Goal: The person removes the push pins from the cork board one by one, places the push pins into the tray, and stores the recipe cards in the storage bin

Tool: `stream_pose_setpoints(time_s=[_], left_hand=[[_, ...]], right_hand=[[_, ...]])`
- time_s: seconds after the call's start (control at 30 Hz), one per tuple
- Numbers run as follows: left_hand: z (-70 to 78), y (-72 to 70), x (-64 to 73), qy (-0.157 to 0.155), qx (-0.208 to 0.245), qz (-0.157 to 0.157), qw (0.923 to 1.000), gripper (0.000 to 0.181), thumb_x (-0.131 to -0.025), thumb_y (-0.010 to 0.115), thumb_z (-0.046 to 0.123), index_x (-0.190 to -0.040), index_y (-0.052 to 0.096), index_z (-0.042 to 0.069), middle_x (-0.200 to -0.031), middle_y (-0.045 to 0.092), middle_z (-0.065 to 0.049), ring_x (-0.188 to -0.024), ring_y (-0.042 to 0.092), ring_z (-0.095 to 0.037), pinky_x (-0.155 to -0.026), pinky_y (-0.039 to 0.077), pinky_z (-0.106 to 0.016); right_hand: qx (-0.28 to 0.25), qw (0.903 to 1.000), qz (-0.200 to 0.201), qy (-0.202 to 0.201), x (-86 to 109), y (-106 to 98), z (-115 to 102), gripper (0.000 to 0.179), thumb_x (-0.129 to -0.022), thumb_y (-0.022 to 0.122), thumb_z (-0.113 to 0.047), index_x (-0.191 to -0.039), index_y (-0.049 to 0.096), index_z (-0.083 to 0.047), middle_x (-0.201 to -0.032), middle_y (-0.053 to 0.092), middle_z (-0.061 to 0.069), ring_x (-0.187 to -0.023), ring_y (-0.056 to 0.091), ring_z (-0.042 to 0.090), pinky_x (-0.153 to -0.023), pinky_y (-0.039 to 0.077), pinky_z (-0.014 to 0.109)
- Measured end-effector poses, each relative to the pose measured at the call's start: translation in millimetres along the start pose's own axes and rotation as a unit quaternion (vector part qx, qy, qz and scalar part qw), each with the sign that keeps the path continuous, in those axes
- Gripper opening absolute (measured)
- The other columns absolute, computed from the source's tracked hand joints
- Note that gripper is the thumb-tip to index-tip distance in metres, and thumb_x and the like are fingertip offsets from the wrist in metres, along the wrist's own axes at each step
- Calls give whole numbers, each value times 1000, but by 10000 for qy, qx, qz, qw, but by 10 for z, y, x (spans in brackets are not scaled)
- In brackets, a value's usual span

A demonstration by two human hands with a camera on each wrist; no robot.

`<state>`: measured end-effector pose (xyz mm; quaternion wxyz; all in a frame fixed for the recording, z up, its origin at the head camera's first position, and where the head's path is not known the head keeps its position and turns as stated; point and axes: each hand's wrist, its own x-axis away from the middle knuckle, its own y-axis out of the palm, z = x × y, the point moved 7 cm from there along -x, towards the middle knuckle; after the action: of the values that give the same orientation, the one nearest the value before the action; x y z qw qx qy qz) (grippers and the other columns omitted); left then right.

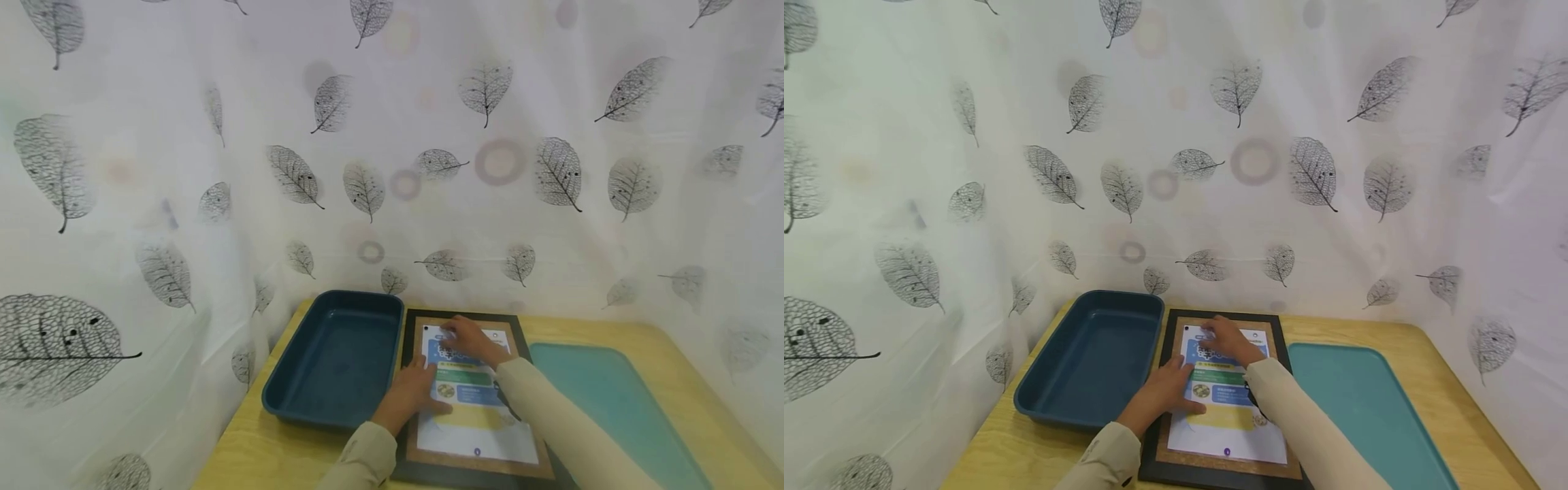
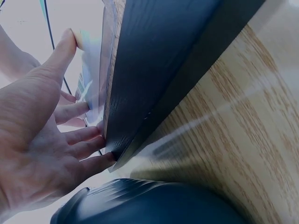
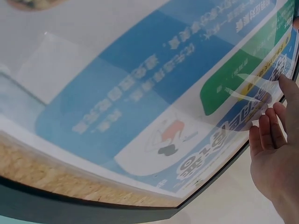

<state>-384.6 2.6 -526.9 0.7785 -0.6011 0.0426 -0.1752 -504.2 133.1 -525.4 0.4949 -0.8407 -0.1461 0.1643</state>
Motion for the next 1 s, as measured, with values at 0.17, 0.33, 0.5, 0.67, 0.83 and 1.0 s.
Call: stream_pose_setpoints(time_s=[0.17,0.33,0.5,0.67,0.83,1.0], left_hand=[[-18,-16,2,44,-107,58,9999,99,-77,85,62,-151,50,6,-160,41,-21,-144,45,-38,-118,40,-52],[-9,-13,-3,132,-112,91,9998,99,-77,86,61,-151,50,5,-160,41,-21,-144,45,-38,-118,41,-53],[5,-19,-18,163,-61,118,9998,99,-77,86,60,-151,50,5,-159,42,-22,-144,45,-38,-117,41,-53],[-1,-9,-33,119,-121,80,9998,100,-77,86,61,-151,50,7,-160,41,-21,-144,46,-37,-117,41,-52],[-9,9,-39,93,-176,57,9998,100,-76,86,62,-151,51,7,-160,41,-21,-144,45,-37,-116,42,-51],[-12,7,-52,175,-233,174,9994,100,-75,86,63,-150,52,7,-158,44,-21,-143,47,-36,-115,45,-50]], right_hand=[[66,9999,-19,-110,-65,35,-72,35,-91,80,-15,-122,71,0,-111,69,12,-105,66,30,-99,55,49],[56,10000,-16,19,-131,74,-85,30,-92,79,-14,-119,72,-2,-109,69,11,-103,66,28,-98,55,48],[-27,9999,85,48,-196,106,-75,29,-91,79,-12,-117,73,-1,-108,70,12,-104,67,29,-99,55,48],[-41,9997,205,-91,-258,137,-65,27,-91,80,-11,-115,74,-1,-108,71,12,-104,67,30,-99,55,48],[9,9993,215,-322,-292,169,-77,27,-91,79,-11,-115,74,0,-107,72,13,-102,68,31,-96,56,48],[-38,9992,194,-335,-313,167,-75,24,-93,78,-12,-114,75,-1,-108,72,14,-103,68,32,-93,58,48]])
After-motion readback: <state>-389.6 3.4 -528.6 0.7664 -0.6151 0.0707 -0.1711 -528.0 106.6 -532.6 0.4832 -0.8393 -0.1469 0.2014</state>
